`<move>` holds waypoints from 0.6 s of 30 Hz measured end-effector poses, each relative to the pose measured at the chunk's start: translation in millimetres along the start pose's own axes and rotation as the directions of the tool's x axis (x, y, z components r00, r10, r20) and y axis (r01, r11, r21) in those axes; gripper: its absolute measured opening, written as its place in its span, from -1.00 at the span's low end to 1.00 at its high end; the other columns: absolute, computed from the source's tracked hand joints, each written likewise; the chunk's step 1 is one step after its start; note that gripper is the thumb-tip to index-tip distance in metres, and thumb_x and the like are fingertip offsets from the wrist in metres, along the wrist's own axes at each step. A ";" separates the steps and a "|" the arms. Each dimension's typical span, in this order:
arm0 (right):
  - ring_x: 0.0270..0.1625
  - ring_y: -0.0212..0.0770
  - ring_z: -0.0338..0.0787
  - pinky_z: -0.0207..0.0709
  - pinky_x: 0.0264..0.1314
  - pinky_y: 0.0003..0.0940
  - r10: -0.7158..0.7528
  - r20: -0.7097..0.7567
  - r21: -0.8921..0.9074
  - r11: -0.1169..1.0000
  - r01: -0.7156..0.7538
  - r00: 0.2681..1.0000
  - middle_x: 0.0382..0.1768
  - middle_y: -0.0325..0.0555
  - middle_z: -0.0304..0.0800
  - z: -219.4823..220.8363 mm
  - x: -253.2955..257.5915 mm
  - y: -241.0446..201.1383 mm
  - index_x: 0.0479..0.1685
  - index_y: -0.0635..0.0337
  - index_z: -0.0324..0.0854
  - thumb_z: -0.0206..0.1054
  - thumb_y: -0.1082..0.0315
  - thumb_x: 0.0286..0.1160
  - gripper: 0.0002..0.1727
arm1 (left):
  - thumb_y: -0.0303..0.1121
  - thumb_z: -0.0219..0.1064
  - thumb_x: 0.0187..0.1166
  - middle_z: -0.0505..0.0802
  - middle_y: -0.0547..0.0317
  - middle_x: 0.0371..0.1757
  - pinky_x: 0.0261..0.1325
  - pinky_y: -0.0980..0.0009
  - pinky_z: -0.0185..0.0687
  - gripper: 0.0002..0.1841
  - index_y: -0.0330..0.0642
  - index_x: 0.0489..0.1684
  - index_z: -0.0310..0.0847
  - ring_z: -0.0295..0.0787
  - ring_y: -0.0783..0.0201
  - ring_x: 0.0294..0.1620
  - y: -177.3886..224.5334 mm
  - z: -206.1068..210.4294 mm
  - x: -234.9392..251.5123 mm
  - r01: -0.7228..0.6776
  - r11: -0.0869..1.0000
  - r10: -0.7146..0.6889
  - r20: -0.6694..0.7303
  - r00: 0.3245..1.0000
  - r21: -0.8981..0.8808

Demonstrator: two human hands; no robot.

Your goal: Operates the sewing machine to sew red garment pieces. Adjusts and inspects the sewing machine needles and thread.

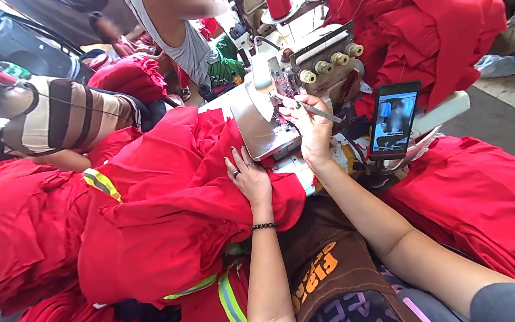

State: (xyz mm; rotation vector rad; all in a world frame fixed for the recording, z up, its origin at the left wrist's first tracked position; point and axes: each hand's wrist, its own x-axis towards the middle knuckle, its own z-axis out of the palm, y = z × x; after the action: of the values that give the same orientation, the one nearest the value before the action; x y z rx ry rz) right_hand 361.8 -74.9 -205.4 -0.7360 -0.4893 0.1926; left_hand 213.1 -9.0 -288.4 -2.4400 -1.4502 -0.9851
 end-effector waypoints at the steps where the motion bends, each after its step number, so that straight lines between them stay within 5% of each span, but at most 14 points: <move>1: -0.05 0.04 0.95 0.85 0.08 -0.11 -0.006 -0.009 0.005 1.000 0.006 1.000 -0.09 0.21 0.90 1.7 0.1 0.6 0.14 0.43 0.58 0.29 0.64 0.57 -0.78 | -0.36 -0.02 0.81 0.41 0.03 0.79 0.69 -0.12 0.18 -0.51 0.02 0.72 0.40 0.25 -0.17 0.79 0.2 -0.3 0.0 0.000 1.000 0.000 0.002 1.000 0.004; 18: 0.03 0.05 0.94 0.85 0.15 -0.11 -0.043 -0.045 -0.010 0.999 0.043 0.998 -0.01 0.22 0.87 12.4 -4.1 1.2 0.12 0.47 0.61 0.28 0.67 0.55 -0.78 | -0.34 -0.04 0.81 0.37 0.05 0.81 0.71 -0.15 0.14 -0.50 0.06 0.74 0.36 0.20 -0.16 0.81 2.7 -2.8 2.1 0.038 0.999 -0.041 0.082 0.996 0.033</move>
State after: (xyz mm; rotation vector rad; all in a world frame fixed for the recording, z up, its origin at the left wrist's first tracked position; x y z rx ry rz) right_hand 352.1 -67.9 -199.8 -0.7369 -0.4629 0.1330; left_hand 214.7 -10.0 -284.5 -2.4663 -1.5334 -0.8719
